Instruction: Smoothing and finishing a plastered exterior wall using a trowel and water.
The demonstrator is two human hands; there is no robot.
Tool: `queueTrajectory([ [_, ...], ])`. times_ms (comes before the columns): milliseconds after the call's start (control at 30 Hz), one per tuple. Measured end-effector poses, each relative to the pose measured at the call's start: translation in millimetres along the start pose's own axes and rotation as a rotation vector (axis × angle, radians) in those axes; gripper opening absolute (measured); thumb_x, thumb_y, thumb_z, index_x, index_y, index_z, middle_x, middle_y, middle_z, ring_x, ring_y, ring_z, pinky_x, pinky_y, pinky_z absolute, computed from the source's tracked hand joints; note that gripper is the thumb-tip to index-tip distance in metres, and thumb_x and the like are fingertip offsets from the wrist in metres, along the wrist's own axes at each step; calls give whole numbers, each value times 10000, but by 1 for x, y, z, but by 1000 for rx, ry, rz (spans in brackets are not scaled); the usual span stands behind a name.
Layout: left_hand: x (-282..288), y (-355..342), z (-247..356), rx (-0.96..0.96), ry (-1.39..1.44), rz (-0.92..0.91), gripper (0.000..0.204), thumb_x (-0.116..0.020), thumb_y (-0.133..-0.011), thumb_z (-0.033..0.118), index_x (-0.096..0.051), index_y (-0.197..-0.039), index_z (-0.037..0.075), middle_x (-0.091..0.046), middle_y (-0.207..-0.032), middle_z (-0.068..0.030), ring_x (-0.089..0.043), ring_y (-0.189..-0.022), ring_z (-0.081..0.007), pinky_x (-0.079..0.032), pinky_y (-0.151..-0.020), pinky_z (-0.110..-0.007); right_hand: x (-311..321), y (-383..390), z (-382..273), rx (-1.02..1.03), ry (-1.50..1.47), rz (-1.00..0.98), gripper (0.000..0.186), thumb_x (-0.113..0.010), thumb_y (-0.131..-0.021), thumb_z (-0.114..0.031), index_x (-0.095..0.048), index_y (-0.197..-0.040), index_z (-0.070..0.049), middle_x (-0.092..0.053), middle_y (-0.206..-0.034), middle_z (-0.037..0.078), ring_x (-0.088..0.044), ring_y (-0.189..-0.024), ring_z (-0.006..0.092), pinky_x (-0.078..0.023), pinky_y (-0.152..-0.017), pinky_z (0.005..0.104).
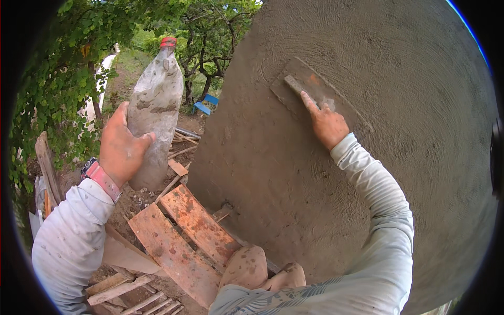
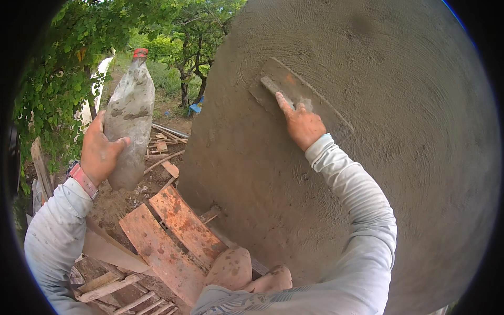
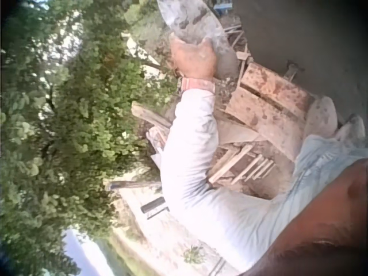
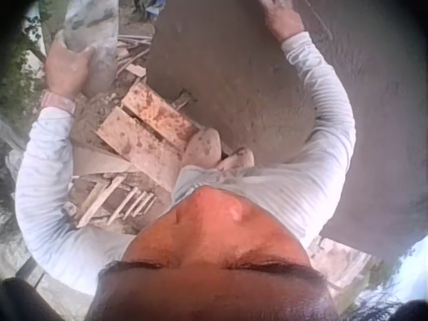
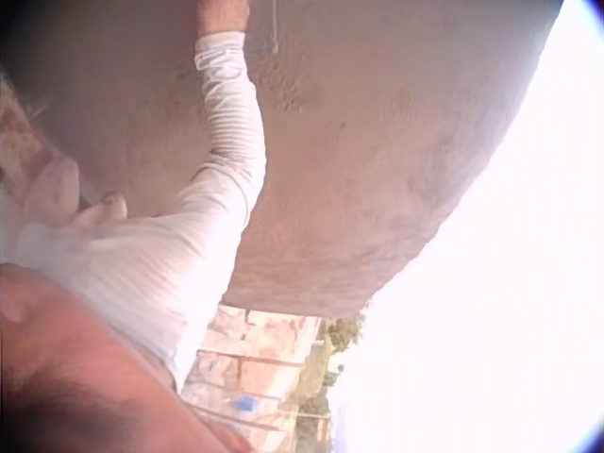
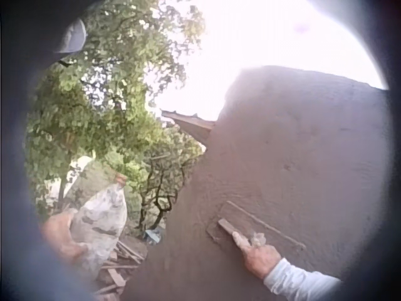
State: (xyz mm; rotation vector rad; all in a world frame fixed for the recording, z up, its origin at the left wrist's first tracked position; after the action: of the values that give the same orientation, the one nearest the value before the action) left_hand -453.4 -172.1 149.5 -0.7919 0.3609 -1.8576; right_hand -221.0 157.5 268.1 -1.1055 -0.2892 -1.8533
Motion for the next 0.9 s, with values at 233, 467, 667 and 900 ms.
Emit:
queueTrajectory([
  [233, -2, -4, 15, 76, 103, -94, 518, -682, -683, -22, -492, -1164, -49, -617, -1063, -183, -606, -991, -275, -439, -907, -341, 71, -109, 17, -89, -194, 431, 621, -358, -864, -35, -243, -1445, -222, -619, -1031, 254, -614, -941, 398, -478, -817, 460],
  [467, 0, -1, 2, -8, 77, -82, 523, -674, -665, -65, -491, -1154, -36, -616, -1024, -165, -610, -958, -258, -455, -875, -343, -31, -169, -67, 49, -317, 189, 564, -349, -908, -89, -254, -1443, -239, -565, -1180, 235, -595, -1027, 388, -472, -887, 448],
  [667, -5, 1, 7, -36, 67, -65, 542, -679, -668, -56, -482, -1173, -43, -615, -1042, -169, -608, -970, -258, -451, -885, -341, -39, -2, -26, 86, -107, -68, 609, -363, -910, -102, -196, -1460, -304, -504, -1217, 268, -621, -957, 401, -515, -818, 475],
  [900, -3, 1, 9, 10, 168, -94, 548, -684, -667, -42, -481, -1175, -49, -611, -1054, -180, -605, -983, -269, -446, -892, -344, 80, -61, 51, -54, 9, 311, 610, -373, -871, -50, -296, -1432, -277, -599, -1088, 220, -628, -923, 381, -519, -791, 444],
])
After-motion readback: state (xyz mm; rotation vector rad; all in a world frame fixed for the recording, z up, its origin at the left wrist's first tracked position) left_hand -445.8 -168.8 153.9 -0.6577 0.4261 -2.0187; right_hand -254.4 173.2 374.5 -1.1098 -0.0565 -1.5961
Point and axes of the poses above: each hand's wrist, its own y-axis away from the middle knuckle, its own x-axis out of the back of the hand, z = x × y, the point moved 1 cm from there along -y, towards the middle knuckle
